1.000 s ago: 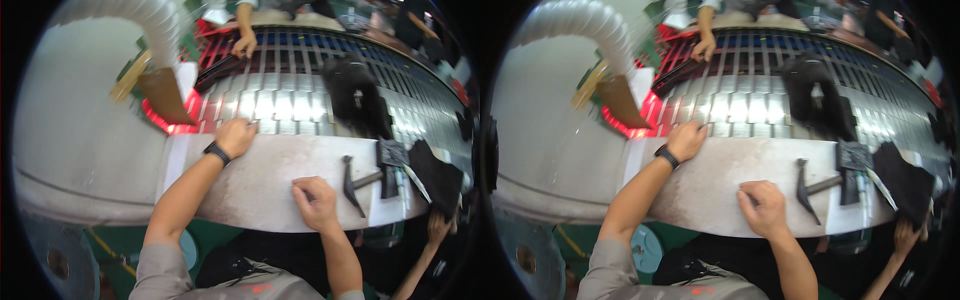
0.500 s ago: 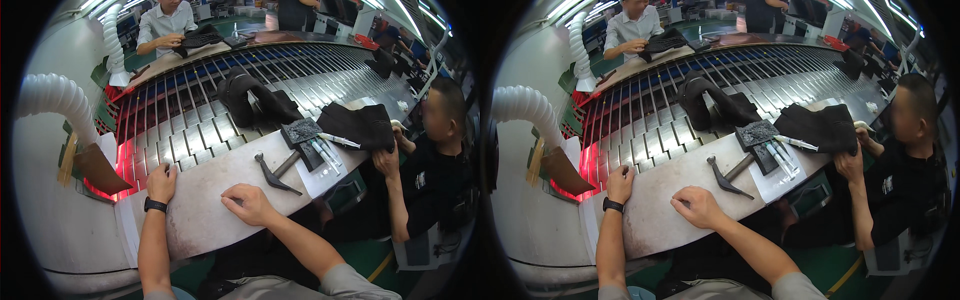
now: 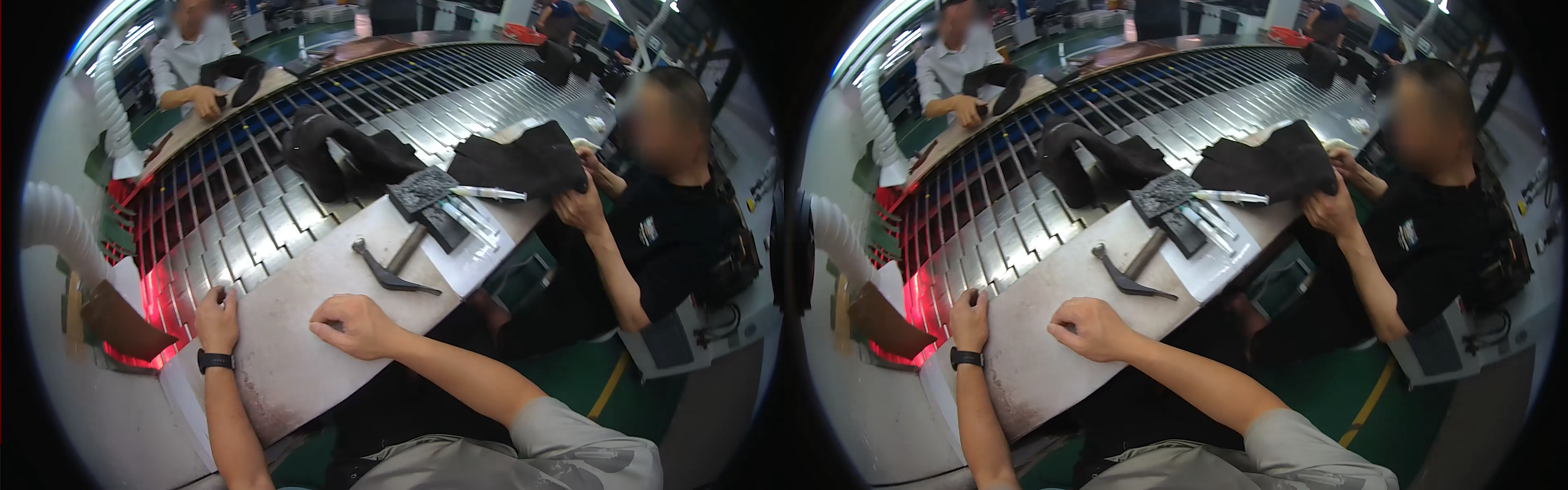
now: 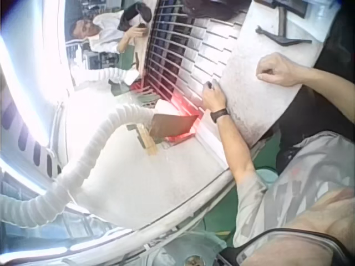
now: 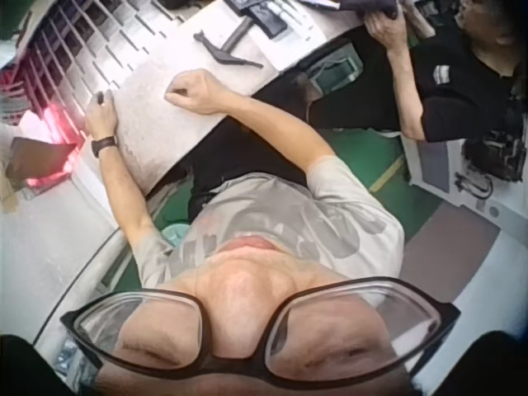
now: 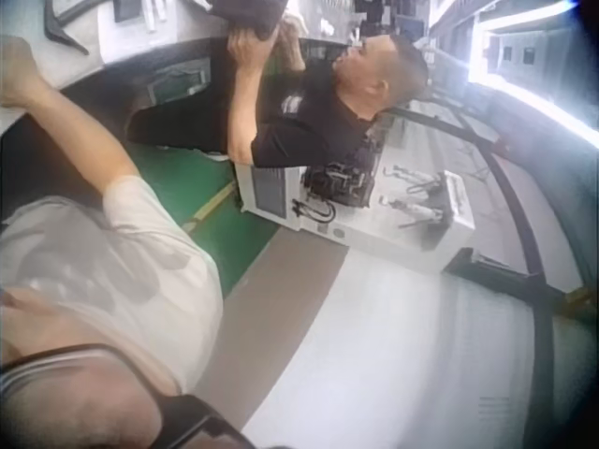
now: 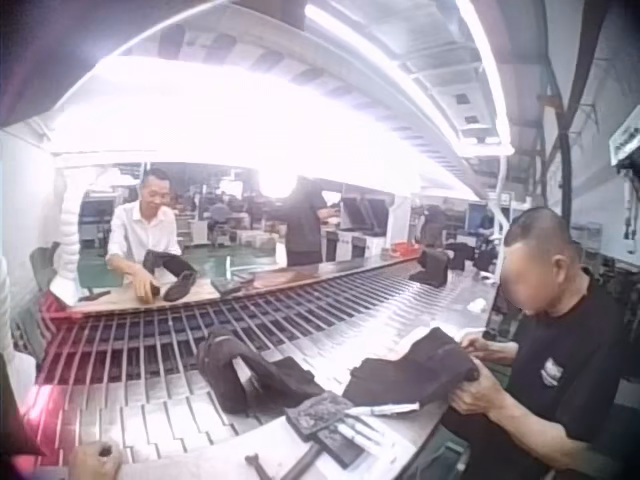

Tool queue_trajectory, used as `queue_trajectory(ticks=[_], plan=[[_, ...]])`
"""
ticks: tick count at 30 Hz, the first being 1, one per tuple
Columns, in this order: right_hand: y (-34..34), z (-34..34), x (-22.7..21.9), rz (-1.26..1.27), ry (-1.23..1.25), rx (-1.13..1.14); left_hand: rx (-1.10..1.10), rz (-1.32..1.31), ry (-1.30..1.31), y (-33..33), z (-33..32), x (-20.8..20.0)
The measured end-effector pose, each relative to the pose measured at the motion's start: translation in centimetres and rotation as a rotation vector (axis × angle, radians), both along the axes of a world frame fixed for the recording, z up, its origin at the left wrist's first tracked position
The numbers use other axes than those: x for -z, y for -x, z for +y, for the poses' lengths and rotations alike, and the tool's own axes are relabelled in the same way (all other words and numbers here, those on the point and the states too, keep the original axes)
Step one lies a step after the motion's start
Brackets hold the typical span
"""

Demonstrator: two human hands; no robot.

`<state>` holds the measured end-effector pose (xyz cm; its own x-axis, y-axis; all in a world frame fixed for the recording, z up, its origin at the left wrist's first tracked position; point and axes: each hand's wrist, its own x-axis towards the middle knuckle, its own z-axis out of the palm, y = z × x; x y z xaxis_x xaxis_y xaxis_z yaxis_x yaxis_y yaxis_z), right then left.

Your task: The person retrieves shoe soles and boot uppers from a conveyor, aligns and presses each sole onto a boot upper by hand, and places an assembled boot onto the conveyor.

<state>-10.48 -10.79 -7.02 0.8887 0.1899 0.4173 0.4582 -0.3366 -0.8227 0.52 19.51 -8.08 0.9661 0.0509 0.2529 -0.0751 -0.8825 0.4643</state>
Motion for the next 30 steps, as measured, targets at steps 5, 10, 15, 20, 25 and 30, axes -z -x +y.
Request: queue_trajectory(ticks=[5,10,15,20,25,30], plan=[[0.0,0.0,0.1,-0.001,-0.035,0.012,0.019,0.013,-0.026,-0.3,0.1,0.0],[0.1,-0.4,0.2,-0.002,-0.073,-0.007,0.047,0.011,-0.012,-0.5,0.1,0.5],[0.1,-0.5,0.4,-0.001,-0.029,-0.017,0.044,0.025,-0.031,-0.4,0.4,0.4],[0.1,-0.4,0.3,0.007,-0.024,-0.014,0.036,0.031,-0.034,-0.4,0.5,0.4],[0.2,-0.4,0.0,0.008,-0.042,-0.011,0.031,0.037,-0.034,-0.1,0.3,-0.1],[0.3,-0.2,-0.1,0.003,-0.093,-0.006,0.017,0.046,-0.035,0.1,0.1,-0.4]])
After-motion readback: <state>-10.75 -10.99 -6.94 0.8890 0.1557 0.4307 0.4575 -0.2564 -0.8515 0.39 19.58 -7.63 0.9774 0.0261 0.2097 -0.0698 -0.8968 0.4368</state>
